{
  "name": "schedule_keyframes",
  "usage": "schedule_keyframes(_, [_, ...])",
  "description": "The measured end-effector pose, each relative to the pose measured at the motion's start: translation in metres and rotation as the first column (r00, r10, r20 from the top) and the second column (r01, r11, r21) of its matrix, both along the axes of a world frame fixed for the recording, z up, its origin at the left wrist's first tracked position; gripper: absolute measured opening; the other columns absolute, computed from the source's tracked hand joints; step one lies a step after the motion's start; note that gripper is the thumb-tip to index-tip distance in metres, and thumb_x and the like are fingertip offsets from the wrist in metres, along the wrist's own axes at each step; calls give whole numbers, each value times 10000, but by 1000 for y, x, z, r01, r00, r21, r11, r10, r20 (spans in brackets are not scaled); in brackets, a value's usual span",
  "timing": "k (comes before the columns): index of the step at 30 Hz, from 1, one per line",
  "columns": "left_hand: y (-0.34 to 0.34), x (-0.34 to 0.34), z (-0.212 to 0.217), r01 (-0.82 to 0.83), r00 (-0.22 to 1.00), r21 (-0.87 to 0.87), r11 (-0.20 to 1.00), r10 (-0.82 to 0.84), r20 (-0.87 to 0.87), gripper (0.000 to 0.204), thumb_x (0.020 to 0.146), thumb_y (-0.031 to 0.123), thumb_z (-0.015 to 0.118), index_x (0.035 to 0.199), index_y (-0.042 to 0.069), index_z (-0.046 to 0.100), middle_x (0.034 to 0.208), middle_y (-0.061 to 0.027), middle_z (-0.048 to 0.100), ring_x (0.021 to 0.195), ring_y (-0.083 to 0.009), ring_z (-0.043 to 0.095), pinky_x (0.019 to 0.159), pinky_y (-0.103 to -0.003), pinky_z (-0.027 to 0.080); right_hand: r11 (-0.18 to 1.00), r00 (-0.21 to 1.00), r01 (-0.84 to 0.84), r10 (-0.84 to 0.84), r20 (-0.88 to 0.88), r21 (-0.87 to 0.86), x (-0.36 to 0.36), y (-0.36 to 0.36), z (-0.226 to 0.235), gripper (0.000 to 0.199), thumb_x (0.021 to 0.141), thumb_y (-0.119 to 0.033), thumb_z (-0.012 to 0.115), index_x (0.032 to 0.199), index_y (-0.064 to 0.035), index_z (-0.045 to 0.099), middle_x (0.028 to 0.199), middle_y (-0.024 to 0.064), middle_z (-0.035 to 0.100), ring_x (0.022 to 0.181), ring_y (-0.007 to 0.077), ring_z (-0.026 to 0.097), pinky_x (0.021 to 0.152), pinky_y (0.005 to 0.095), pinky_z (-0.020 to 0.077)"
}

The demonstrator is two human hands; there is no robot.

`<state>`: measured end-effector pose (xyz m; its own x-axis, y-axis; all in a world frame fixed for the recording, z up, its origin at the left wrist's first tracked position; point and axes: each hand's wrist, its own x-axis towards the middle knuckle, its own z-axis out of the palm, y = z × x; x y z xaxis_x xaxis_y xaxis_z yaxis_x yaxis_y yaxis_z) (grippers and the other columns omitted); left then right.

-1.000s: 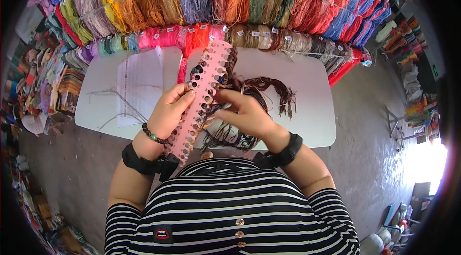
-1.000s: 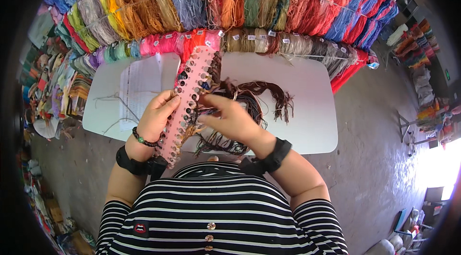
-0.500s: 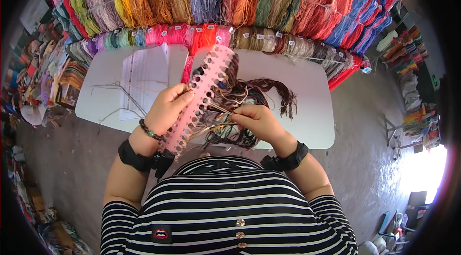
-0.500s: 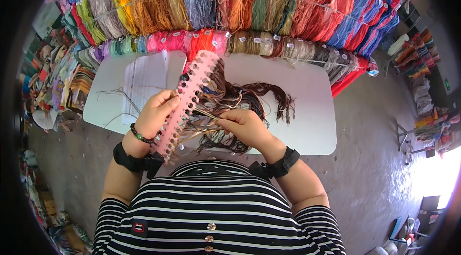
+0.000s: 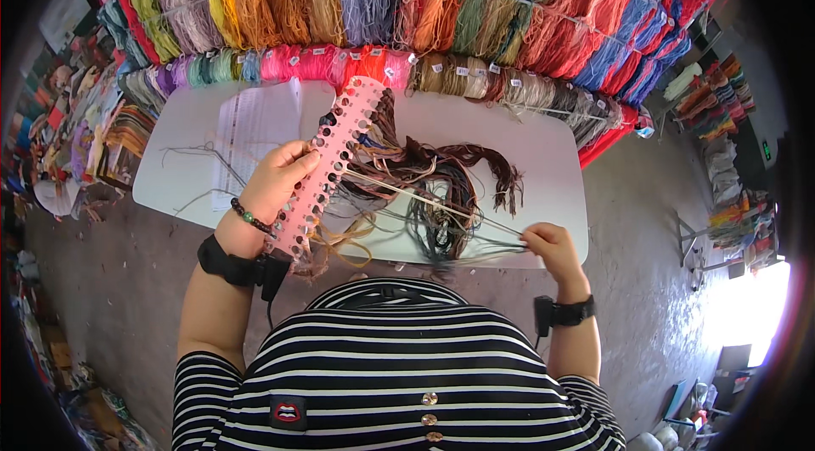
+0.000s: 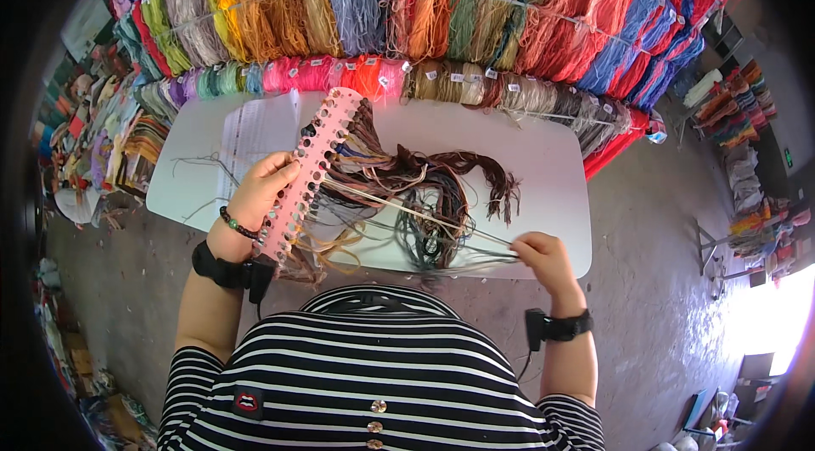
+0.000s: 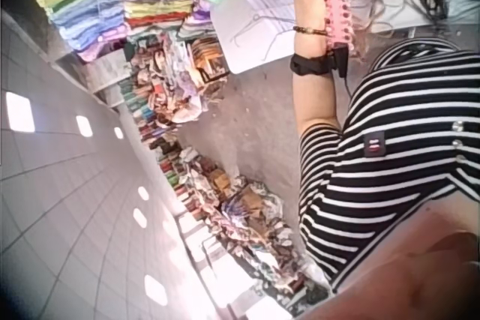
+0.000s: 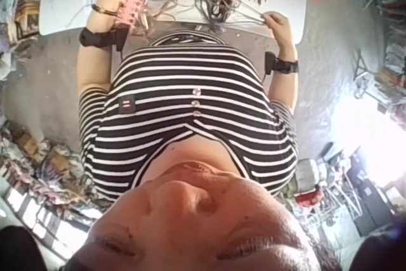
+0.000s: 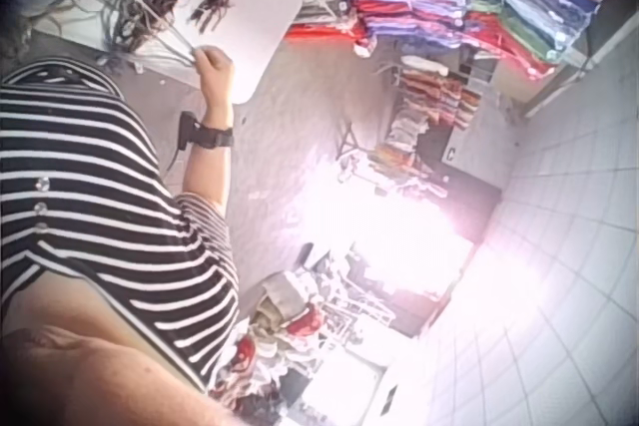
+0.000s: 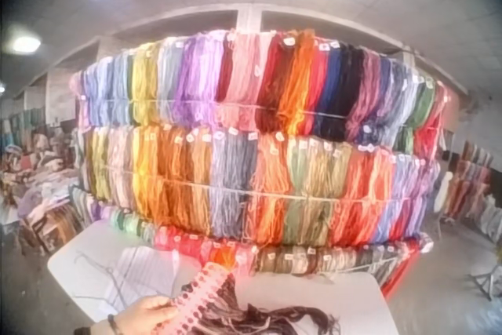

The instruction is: The person threads several strands of embroidery floss through a pink organizer by hand before walking to a storage area. There, they consult a printed list and pull additional strands of colored floss from large hanging bundles to add to the organizer.

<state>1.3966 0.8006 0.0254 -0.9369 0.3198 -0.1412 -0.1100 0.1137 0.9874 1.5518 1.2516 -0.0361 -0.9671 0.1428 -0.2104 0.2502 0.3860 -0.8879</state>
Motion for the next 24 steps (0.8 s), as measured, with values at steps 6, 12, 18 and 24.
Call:
schedule_keyframes(6, [-7,-3,1,24,999,-104,994,-29,-38,221,947,245,597,1033,44,626,777,91,509,680,-11,411,592,-185,338,949,946,312,-307,-105,41,50,94,-23,159,842,-141,652,851,15,685,671,-4,592,621,69,524,581,216,406])
schedule_keyframes(12, [7,-9,-6,82,997,-96,992,-83,-9,214,940,257,605,986,48,615,789,87,507,694,-13,414,615,-189,355,743,905,425,-358,-230,517,65,137,-55,162,833,-146,660,919,-12,692,799,56,660,721,136,605,662,259,469])
schedule_keyframes(18, [31,5,8,148,988,-82,986,-150,-20,201,951,250,588,973,51,603,782,89,507,695,-9,429,617,-186,368,983,965,-92,128,-228,161,-27,-36,15,284,859,-152,659,1123,-49,673,1069,104,682,915,172,649,801,314,521])
schedule_keyframes(24, [53,7,12,199,978,-138,970,-206,-40,195,953,255,587,988,64,602,773,90,506,673,-4,431,594,-174,365,784,778,-592,496,-386,-187,-83,-179,19,367,885,-208,662,1188,-11,597,1081,97,635,984,174,617,869,308,490])
